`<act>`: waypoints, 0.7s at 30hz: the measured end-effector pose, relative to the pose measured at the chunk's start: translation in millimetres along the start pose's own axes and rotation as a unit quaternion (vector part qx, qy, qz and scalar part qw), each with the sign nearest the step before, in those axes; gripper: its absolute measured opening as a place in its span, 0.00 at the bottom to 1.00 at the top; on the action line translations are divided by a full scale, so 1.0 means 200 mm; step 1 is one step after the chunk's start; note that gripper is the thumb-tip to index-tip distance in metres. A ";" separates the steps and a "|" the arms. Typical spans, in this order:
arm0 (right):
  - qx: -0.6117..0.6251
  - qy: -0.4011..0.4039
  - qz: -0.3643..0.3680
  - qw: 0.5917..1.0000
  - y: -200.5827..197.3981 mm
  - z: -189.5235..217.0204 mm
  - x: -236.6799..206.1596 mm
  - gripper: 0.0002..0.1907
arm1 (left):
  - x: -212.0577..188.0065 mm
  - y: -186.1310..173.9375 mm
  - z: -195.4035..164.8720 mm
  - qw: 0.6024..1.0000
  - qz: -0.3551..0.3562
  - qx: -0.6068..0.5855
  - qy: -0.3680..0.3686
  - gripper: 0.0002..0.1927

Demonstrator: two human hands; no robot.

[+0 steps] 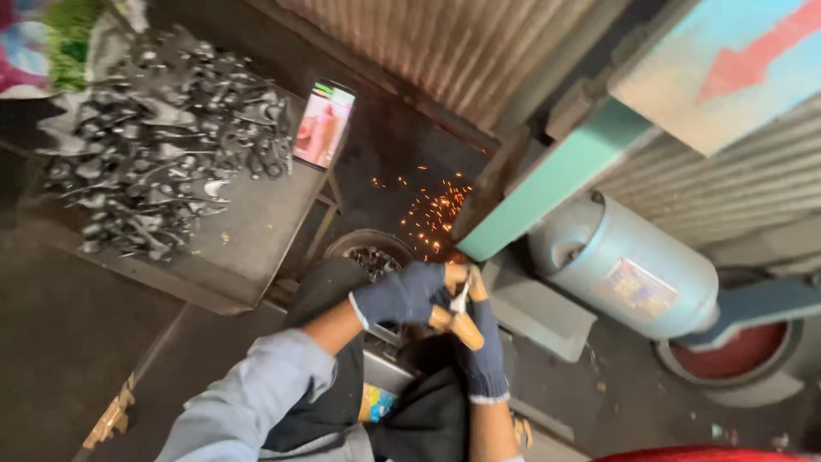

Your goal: The person grinds small metal parts against a belt grinder, holding each piece with both gloved hands and rotating it to smooth different edges. Sparks fly as the metal contacts the belt. The person occasionally pauses to reposition the part before continuing the grinding process.

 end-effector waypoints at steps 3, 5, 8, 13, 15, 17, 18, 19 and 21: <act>-0.254 0.099 -0.133 0.953 0.17 0.09 -0.15 0.24 | -0.13 0.02 -0.23 0.969 -0.075 0.229 -0.053 0.35; -0.243 0.171 -0.213 0.931 0.21 0.09 -0.20 0.24 | -0.17 0.04 -0.30 0.953 -0.092 0.273 -0.095 0.42; -0.049 0.212 -0.250 0.943 0.23 0.07 -0.31 0.23 | -0.24 -0.01 -0.31 0.965 -0.167 0.199 -0.039 0.46; 0.234 0.204 -0.151 0.938 0.14 0.00 -0.43 0.21 | -0.39 -0.67 0.03 0.769 -0.385 0.466 -0.206 0.15; 0.180 0.252 -0.177 0.934 0.11 -0.06 -0.43 0.22 | -0.38 -0.89 0.19 0.628 -0.329 0.666 -0.233 0.19; 0.150 0.275 -0.189 0.931 0.11 -0.12 -0.41 0.22 | -0.32 -1.03 0.33 0.659 -0.287 0.641 -0.269 0.13; 0.149 0.277 -0.187 0.931 0.12 -0.14 -0.38 0.23 | -0.28 -1.08 0.38 0.674 -0.264 0.628 -0.287 0.11; 0.148 0.279 -0.187 0.930 0.14 -0.15 -0.37 0.23 | -0.24 -1.11 0.37 0.676 -0.281 0.630 -0.260 0.14; 0.162 0.272 -0.157 0.935 0.18 -0.15 -0.33 0.22 | -0.18 -1.09 0.32 0.679 -0.313 0.630 -0.209 0.24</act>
Point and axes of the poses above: each hand's wrist, its own x-axis towards the middle knuckle, its own y-axis out of the palm, z = x × y, the point moved 2 cm from there along x, towards the middle knuckle, and after that the axes turned 8 degrees about x, right-handed, at the moved point
